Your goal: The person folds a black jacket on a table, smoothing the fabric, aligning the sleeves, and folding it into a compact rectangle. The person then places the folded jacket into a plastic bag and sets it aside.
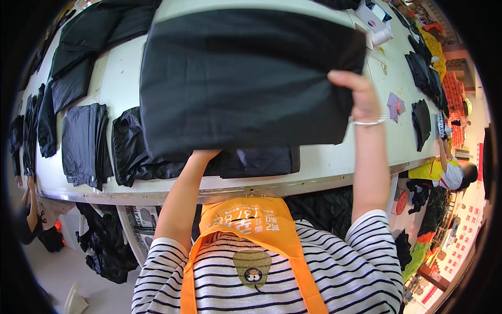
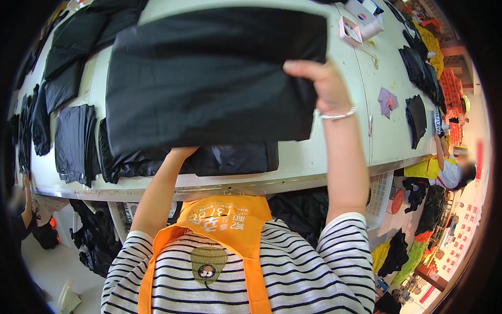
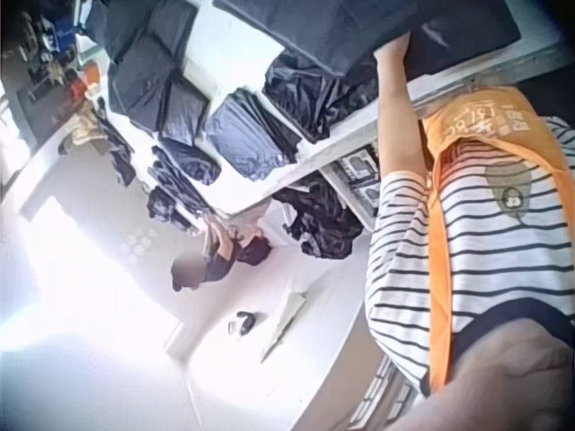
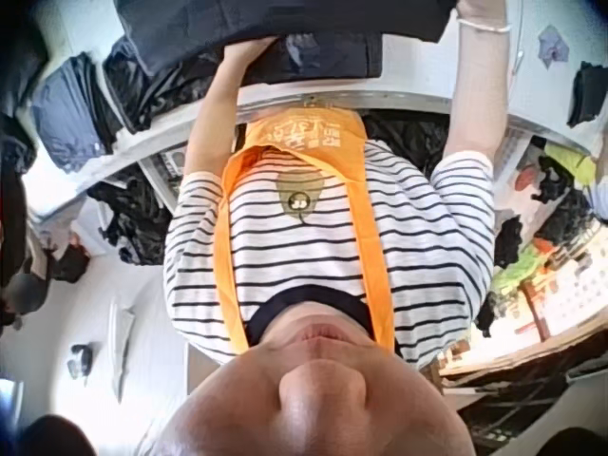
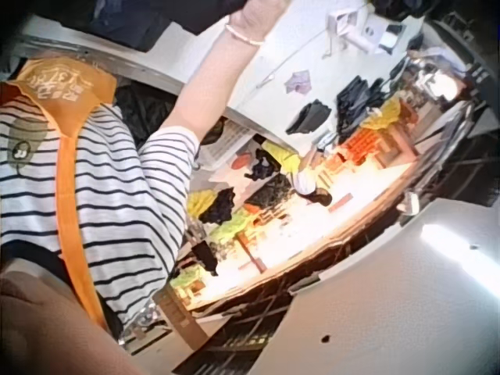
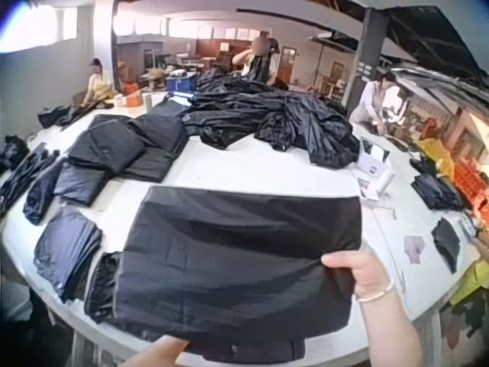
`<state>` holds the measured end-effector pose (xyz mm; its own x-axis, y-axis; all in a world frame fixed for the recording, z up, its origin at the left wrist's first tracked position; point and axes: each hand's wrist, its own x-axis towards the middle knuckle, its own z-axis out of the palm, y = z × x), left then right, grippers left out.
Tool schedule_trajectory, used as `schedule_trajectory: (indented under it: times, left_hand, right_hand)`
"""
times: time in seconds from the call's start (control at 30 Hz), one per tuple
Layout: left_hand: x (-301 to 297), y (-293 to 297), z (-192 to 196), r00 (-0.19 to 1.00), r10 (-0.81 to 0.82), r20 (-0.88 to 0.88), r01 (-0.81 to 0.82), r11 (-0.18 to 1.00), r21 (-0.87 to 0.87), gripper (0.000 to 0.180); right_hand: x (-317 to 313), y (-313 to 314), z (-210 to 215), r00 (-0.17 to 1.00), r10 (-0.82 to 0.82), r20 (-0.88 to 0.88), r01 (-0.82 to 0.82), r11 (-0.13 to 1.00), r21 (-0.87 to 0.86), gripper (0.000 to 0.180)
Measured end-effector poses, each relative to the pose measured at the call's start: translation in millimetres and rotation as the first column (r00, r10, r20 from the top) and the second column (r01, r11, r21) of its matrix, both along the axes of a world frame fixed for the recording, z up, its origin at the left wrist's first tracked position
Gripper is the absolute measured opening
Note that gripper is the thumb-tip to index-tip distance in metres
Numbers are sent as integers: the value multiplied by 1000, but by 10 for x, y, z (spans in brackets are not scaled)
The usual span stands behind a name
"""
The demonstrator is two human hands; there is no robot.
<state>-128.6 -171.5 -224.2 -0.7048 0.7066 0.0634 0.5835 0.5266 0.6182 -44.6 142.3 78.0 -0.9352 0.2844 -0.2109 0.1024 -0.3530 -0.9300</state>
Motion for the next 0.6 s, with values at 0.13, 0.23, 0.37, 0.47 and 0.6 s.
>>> schedule_trajectory:
  times: [0.13, 0.23, 0.37, 0.47, 0.6]
  left_hand:
    - [-12, -95, 28, 999, -30, 27, 31, 999, -9, 72]
    - [-45, -199, 235, 998, -63, -26, 59, 991, -120, 69]
    - [-127, -729, 890, 741, -236, -629, -361, 650, -669, 68]
    - [-539, -1153, 891, 769, 329, -548, -541, 792, -284, 66]
    - [-793, -1698, 493, 856, 482, -189, -516, 773, -368, 67]
  right_hand:
    - [190, -197, -1486, 952, 70, 298, -35, 992, -121, 43]
    - [440, -241, -2303, 898, -84, 431, 65, 996, 58, 49]
    - [451, -263, -2177, 926, -112, 361, 6, 959, 282, 64]
    - [447, -296, -2079, 901, -229, 367, -70, 760, 646, 85]
    - [271, -918, -1549, 991, -37, 128, -131, -65, 989, 89]
